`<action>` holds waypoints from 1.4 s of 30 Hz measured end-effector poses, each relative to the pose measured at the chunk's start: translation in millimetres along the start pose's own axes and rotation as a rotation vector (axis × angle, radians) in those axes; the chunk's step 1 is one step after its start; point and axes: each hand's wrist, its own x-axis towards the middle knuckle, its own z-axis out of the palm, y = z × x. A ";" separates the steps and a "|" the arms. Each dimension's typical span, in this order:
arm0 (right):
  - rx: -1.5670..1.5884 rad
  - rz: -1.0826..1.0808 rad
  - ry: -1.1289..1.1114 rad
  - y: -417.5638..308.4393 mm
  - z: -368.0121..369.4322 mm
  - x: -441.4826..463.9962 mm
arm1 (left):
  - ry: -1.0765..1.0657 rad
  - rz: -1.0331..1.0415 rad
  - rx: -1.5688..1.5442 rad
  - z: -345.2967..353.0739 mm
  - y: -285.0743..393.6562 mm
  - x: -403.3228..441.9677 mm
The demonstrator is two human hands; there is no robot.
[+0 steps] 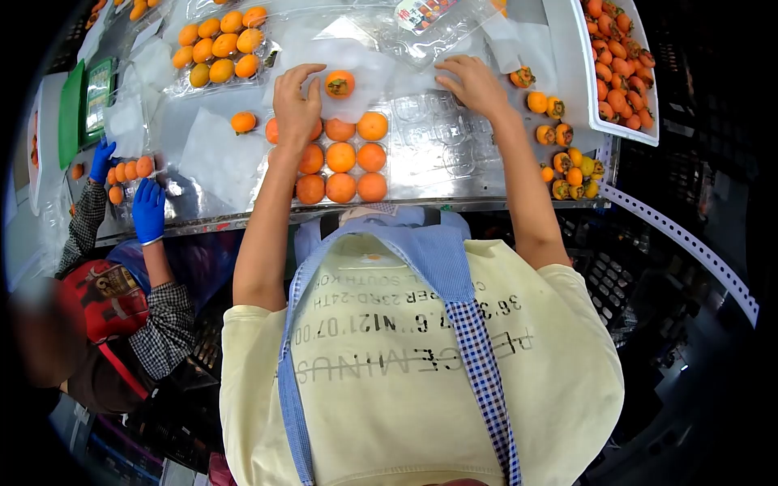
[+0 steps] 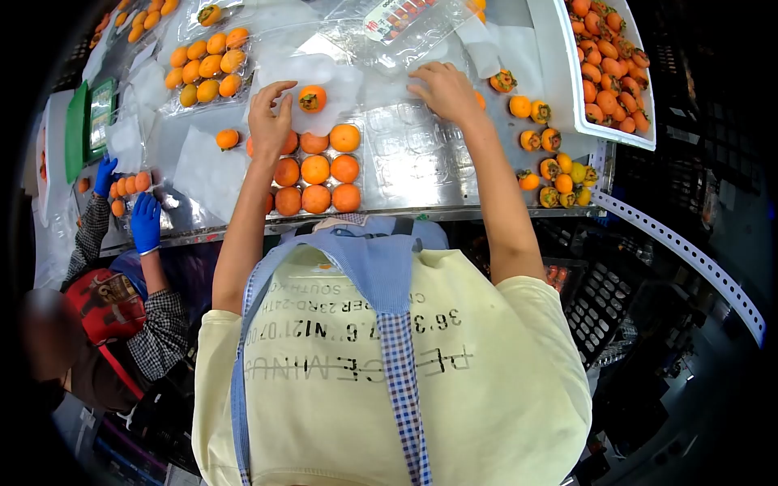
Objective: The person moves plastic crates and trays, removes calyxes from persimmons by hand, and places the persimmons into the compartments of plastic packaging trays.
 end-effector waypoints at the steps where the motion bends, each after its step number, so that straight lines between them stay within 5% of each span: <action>1: -0.013 -0.005 0.000 6.7 6.0 5.2 | 0.012 0.018 0.034 0.1 3.0 -0.5; 5: -0.062 -0.025 0.004 21.2 19.9 25.8 | 0.052 0.230 0.066 4.4 36.0 -4.5; 9: -0.131 -0.011 -0.028 34.7 27.1 45.0 | -0.416 0.417 -0.072 27.5 92.6 -28.4; 19: 0.069 -0.115 -0.032 58.9 -1.2 60.3 | -0.866 0.647 0.282 54.2 105.0 -85.2; 27: 0.136 -0.032 -0.133 79.5 -13.2 39.3 | -0.931 0.645 0.057 49.8 99.6 -82.7; 34: 0.204 0.044 0.034 33.7 -27.9 31.3 | -0.858 0.529 -0.192 48.3 100.8 -84.6; 39: 0.348 0.108 0.006 -24.3 -17.2 38.1 | -0.679 0.401 -0.387 32.6 105.1 -72.5; 42: 0.353 0.194 -0.153 -59.7 -4.0 43.0 | -0.362 0.292 -0.367 16.4 97.1 -57.4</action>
